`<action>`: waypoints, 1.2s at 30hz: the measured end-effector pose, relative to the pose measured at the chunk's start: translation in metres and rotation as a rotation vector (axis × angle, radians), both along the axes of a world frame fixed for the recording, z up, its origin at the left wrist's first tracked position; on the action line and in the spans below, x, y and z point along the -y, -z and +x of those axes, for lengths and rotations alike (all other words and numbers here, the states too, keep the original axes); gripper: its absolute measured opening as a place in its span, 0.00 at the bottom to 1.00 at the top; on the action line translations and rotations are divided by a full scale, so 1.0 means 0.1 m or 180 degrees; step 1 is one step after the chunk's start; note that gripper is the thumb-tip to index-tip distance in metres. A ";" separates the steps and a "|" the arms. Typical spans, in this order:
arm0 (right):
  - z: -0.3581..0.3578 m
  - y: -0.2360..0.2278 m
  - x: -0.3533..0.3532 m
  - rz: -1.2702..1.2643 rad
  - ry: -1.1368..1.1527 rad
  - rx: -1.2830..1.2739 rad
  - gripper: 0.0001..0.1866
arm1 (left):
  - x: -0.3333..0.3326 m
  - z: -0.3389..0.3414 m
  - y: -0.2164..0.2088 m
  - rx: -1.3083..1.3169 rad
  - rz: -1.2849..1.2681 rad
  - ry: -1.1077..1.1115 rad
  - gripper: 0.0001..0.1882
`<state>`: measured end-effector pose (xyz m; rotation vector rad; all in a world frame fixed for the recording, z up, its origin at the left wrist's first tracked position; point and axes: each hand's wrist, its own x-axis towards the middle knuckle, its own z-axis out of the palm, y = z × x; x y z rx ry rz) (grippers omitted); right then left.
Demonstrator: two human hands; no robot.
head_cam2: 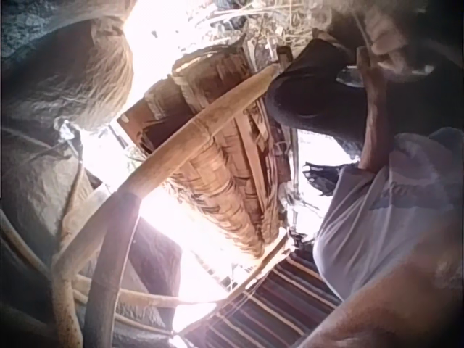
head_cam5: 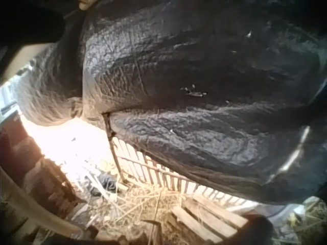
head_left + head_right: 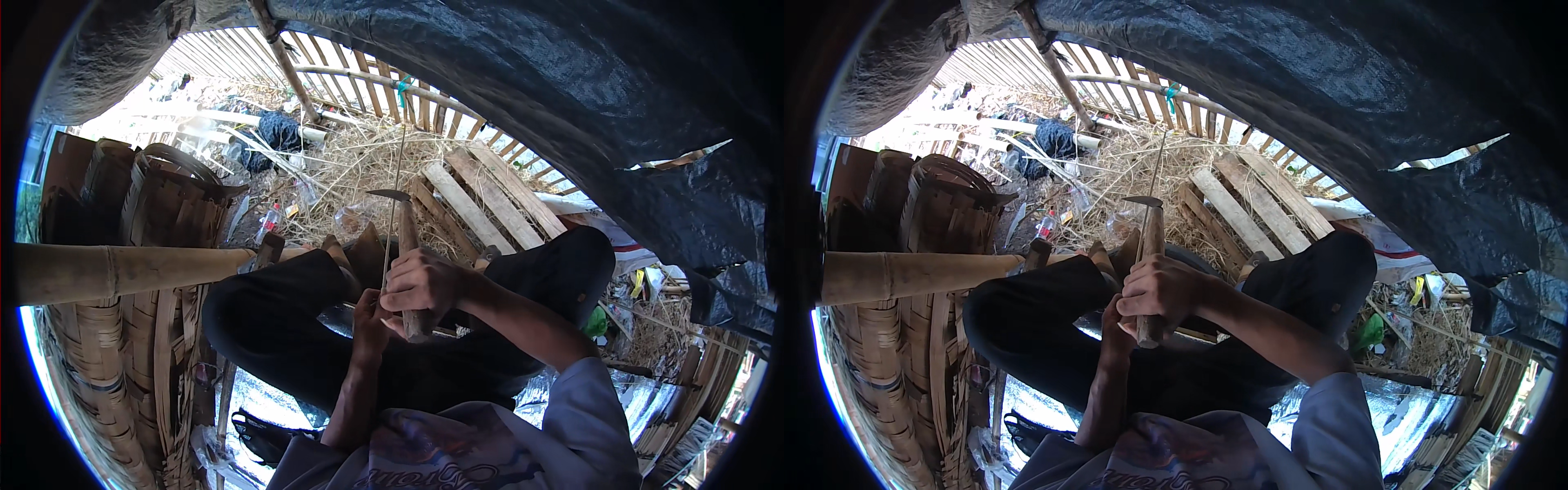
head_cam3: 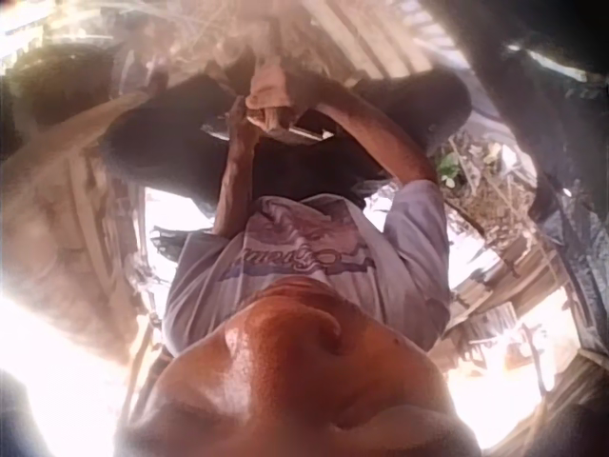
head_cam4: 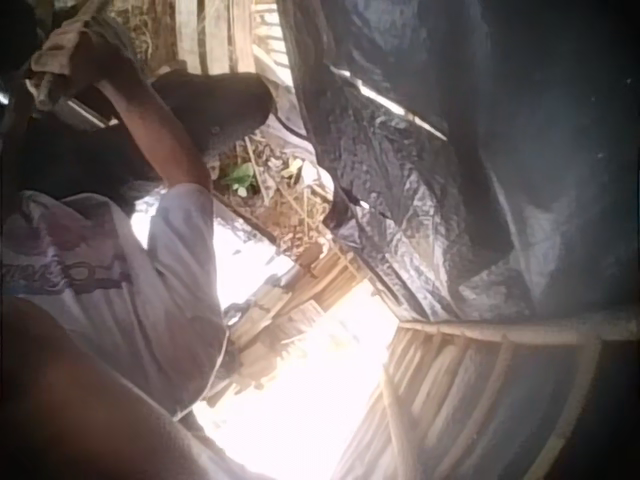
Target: The person holds a thin bamboo strip and shaves it along its length using a curved knife.
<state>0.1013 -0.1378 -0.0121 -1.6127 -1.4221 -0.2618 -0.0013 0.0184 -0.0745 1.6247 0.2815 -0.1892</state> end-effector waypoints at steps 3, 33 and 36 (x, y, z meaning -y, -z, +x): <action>-0.14 -0.19 0.01 -0.0004 -0.0067 0.0115 0.11 | 0.03 0.01 -0.20 -0.0139 -0.0836 -0.0126 0.10; 0.05 -0.12 0.37 0.0714 0.1109 -0.0805 0.07 | 0.00 0.09 -0.14 -0.0706 -0.0125 -0.0214 0.13; 0.09 -0.39 0.54 0.1585 0.1161 -0.0900 0.06 | 0.03 0.10 -0.19 -0.0750 -0.0259 -0.0141 0.16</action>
